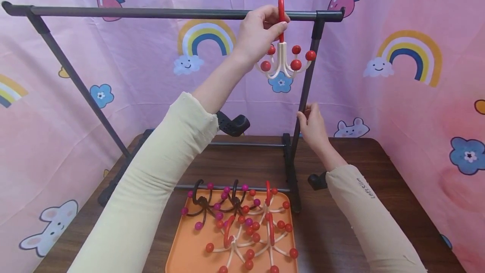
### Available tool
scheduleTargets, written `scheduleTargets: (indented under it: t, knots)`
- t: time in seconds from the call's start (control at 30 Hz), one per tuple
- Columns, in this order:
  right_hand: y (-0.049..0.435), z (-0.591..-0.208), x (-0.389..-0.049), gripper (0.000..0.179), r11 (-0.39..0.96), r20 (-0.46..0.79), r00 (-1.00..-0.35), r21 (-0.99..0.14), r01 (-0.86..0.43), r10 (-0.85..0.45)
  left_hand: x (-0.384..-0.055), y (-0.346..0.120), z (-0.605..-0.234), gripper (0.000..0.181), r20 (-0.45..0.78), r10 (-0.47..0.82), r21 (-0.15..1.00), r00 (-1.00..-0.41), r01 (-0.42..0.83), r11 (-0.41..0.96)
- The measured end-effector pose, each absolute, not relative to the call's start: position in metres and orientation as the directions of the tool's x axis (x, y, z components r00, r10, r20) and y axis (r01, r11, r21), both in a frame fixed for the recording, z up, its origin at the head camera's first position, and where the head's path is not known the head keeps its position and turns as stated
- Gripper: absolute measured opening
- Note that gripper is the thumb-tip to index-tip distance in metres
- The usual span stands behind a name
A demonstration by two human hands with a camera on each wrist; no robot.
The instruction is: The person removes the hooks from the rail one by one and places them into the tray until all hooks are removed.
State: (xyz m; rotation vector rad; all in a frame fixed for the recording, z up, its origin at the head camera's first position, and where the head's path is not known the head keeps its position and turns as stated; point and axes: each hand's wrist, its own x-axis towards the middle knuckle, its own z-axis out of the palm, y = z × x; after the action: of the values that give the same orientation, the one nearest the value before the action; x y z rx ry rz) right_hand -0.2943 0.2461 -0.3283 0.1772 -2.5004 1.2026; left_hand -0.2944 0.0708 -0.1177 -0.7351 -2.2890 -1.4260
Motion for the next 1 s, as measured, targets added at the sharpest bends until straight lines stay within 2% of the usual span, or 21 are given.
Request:
scheduleTargets:
  t: [0.47, 0.73, 1.0]
  knots:
    - [0.247, -0.329, -0.294, 0.036, 0.632, 0.382, -0.923, -0.725, -0.272, 0.04, -0.275, 0.031, -0.115, 0.015, 0.603, 0.207, 0.739, -0.77, 0.637, 0.218]
    - [0.248, -0.33, -0.296, 0.038, 0.639, 0.371, -0.928, -0.722, -0.265, 0.035, -0.258, 0.01, -0.121, 0.015, 0.617, 0.196, 0.72, -0.762, 0.647, 0.25]
    - [0.25, -0.33, -0.3, 0.034, 0.672, 0.394, -0.919, -0.689, -0.27, 0.035, -0.244, 0.0, -0.14, 0.017, 0.605, 0.228, 0.738, -0.763, 0.645, 0.197]
